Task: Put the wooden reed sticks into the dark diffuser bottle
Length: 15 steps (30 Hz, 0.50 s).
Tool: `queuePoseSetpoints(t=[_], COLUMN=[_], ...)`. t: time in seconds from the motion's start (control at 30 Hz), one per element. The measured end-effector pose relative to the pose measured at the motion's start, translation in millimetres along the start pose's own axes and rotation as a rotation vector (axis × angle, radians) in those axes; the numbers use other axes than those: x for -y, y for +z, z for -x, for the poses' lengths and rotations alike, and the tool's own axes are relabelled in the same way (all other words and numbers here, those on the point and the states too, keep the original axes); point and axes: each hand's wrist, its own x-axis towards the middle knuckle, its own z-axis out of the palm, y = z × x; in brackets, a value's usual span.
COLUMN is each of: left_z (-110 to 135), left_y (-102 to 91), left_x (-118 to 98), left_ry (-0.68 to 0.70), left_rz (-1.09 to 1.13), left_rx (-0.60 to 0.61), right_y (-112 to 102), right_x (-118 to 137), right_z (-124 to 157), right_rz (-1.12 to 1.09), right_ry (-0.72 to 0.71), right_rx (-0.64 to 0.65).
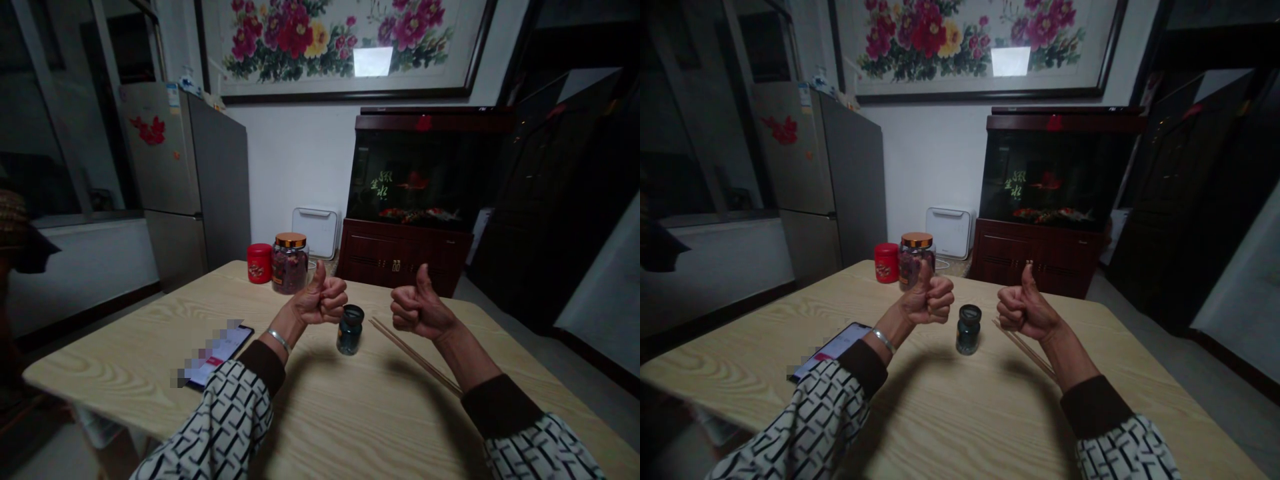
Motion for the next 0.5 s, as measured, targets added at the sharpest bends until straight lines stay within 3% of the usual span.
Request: queuePoseSetpoints(t=[0.17, 0.23, 0.37, 0.43, 0.5], left_z=[0, 1, -2, -6, -13], left_y=[-12.9, -20.8, -39.3, -47.1, -52.2], left_x=[13, 24, 67, 94, 119], left_ry=[0.067, 0.125, 0.23, 0.207, 0.191], left_rz=[-0.003, -0.018, -0.187, -0.305, -0.397], left_rx=[-0.033, -0.121, -0.585, -0.64, -0.556], right_y=[-2, -3, -6, -6, -3], right_x=[-11, -20, -41, -49, -54], right_z=[-7, -15, -35, -43, -51], right_rz=[0.113, 0.269, 0.914, 1.242, 1.475], right_ry=[0.01, 0.027, -0.01, -0.005, 0.061], right_rx=[-0.078, -0.197, -0.481, -0.505, -0.476])
